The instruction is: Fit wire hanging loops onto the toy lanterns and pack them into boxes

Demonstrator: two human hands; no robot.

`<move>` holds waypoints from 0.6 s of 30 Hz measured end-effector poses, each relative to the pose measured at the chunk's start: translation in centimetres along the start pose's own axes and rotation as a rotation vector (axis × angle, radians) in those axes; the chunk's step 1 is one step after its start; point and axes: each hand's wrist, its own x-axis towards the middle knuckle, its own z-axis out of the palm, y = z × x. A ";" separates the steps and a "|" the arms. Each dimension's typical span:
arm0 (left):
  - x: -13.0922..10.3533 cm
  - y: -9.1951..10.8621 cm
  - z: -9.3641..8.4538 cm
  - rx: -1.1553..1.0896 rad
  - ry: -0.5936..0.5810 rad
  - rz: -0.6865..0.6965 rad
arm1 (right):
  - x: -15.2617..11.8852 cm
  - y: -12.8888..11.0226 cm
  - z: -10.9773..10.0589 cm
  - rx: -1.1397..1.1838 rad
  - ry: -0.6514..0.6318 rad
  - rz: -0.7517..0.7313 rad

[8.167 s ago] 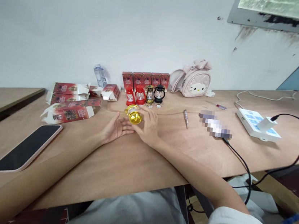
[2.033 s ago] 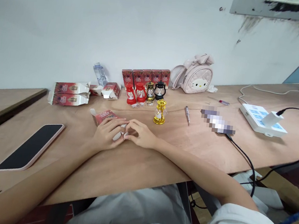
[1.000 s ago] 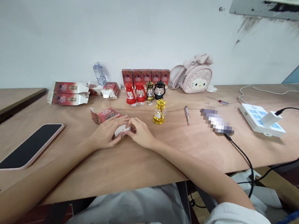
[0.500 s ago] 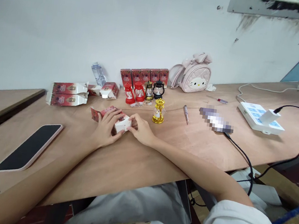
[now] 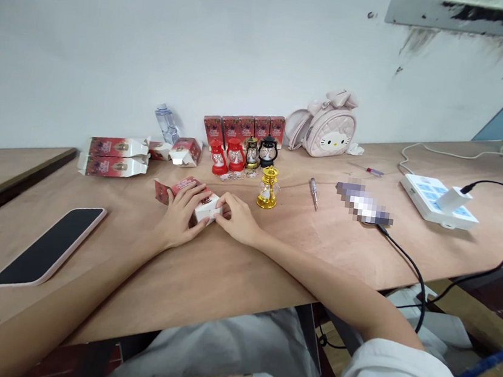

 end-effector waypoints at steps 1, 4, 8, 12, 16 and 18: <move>0.0 0.0 0.0 -0.001 -0.005 -0.004 | 0.0 0.0 0.0 0.001 0.006 0.002; 0.0 0.0 0.0 -0.006 -0.010 -0.005 | 0.0 -0.1 0.2 -0.014 0.022 0.011; 0.0 0.1 -0.1 -0.009 -0.020 -0.007 | 0.0 -0.1 0.4 -0.041 0.055 0.027; 0.1 0.2 -0.3 -0.015 -0.046 -0.020 | 0.0 -0.2 0.6 -0.057 0.077 0.051; 0.2 0.3 -0.5 -0.013 -0.102 -0.034 | 0.0 -0.2 0.6 -0.071 0.099 0.056; 0.3 0.3 -0.6 -0.013 -0.120 -0.030 | 0.0 -0.2 0.6 -0.072 0.101 0.046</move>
